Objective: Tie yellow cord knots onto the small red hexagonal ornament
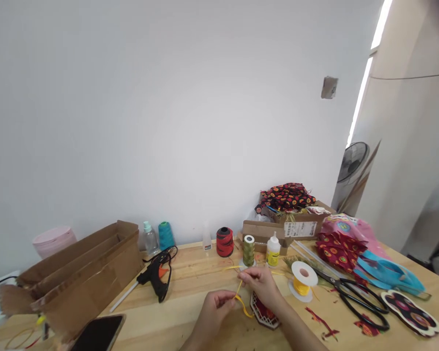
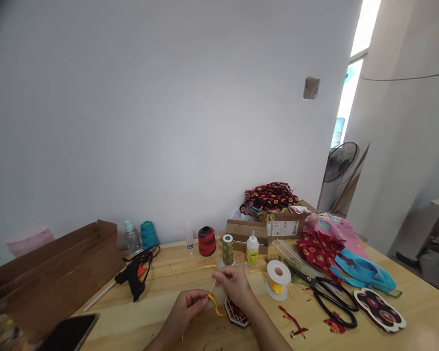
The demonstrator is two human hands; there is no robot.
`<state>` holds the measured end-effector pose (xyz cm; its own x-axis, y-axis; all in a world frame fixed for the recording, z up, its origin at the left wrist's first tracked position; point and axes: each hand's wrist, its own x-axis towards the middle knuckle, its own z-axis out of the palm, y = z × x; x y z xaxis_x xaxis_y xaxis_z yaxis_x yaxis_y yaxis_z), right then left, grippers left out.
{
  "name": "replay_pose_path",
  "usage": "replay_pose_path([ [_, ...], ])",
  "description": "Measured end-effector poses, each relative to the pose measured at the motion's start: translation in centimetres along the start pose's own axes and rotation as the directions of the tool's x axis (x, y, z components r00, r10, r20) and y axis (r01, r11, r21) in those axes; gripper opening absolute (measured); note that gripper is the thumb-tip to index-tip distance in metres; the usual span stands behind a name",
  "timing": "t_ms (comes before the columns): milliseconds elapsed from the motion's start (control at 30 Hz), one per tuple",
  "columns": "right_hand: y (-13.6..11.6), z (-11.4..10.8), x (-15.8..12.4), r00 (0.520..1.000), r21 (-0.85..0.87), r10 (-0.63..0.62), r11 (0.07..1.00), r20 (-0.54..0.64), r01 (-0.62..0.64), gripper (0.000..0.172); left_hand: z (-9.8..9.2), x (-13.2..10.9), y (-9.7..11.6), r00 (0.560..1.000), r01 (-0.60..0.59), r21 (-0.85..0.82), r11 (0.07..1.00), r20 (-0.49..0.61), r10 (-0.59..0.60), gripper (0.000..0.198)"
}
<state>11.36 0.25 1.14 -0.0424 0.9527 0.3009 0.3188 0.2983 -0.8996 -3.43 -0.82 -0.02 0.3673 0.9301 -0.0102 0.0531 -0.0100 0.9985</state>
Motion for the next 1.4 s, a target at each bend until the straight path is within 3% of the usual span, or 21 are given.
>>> replay_pose_path([
  [133,0.1,-0.2,-0.5,0.995,-0.028,-0.042,0.999,-0.091,0.039,0.032,-0.3,-0.1,-0.3,0.997,0.024,-0.057,0.998,-0.072,-0.028,0.031],
  [267,0.4,0.3,-0.8,0.977,-0.178,-0.096,0.982,-0.189,0.062,0.034,-0.2,0.1,0.0,0.996,0.012,-0.088,0.996,-0.086,-0.02,0.022],
  [400,0.6,0.4,-0.8,0.957,-0.33,-0.203,0.935,-0.207,0.127,0.032,-0.2,0.4,-0.2,0.998,0.01,-0.019,1.0,-0.057,-0.011,0.021],
  [500,0.6,0.6,-0.9,0.941,-0.34,-0.237,0.929,-0.243,0.146,0.03,-0.2,0.5,-0.5,0.999,-0.015,0.068,0.998,-0.028,0.017,0.024],
  [600,0.6,1.0,-0.8,0.961,-0.125,-0.098,0.99,-0.261,0.067,0.032,-0.3,0.5,-0.5,0.999,-0.037,0.083,0.996,-0.012,0.038,0.025],
  [733,0.5,1.1,-0.6,0.991,0.251,0.109,0.964,-0.083,-0.085,0.036,-0.2,0.3,-0.3,0.999,-0.034,0.11,0.993,-0.028,0.038,0.024],
  [833,0.2,0.9,-0.7,0.989,0.433,0.147,0.891,0.012,-0.138,0.033,0.0,0.2,-0.2,0.997,-0.036,0.123,0.992,-0.066,0.044,0.028],
  [900,0.0,1.0,-1.0,0.991,0.465,0.133,0.876,0.028,-0.131,0.029,0.2,0.2,-0.2,0.996,0.022,0.114,0.993,-0.089,-0.012,0.033],
  [967,-0.3,1.2,-1.4,0.997,0.41,0.078,0.909,-0.004,-0.069,0.026,0.3,0.2,-0.2,0.992,0.082,0.092,0.992,-0.106,-0.072,0.037],
  [1067,-0.8,1.6,-1.9,0.99,0.218,-0.127,0.966,-0.055,0.136,0.017,0.2,0.3,-0.4,0.993,0.072,0.03,0.997,-0.097,-0.069,0.037],
  [1167,-1.3,1.8,-2.1,0.948,-0.02,-0.317,0.948,0.019,0.317,0.015,0.1,0.4,-0.5,0.991,0.086,-0.038,0.996,-0.095,-0.089,0.034],
  [1267,-1.4,1.6,-2.1,0.919,-0.177,-0.383,0.902,0.087,0.393,0.017,-0.1,0.6,-0.5,0.987,0.11,-0.092,0.99,-0.111,-0.12,0.03],
  [1400,-1.1,1.4,-1.9,0.894,-0.252,-0.433,0.858,0.115,0.447,0.02,-0.4,0.6,-0.3,0.984,0.104,-0.146,0.984,-0.127,-0.123,0.028],
])
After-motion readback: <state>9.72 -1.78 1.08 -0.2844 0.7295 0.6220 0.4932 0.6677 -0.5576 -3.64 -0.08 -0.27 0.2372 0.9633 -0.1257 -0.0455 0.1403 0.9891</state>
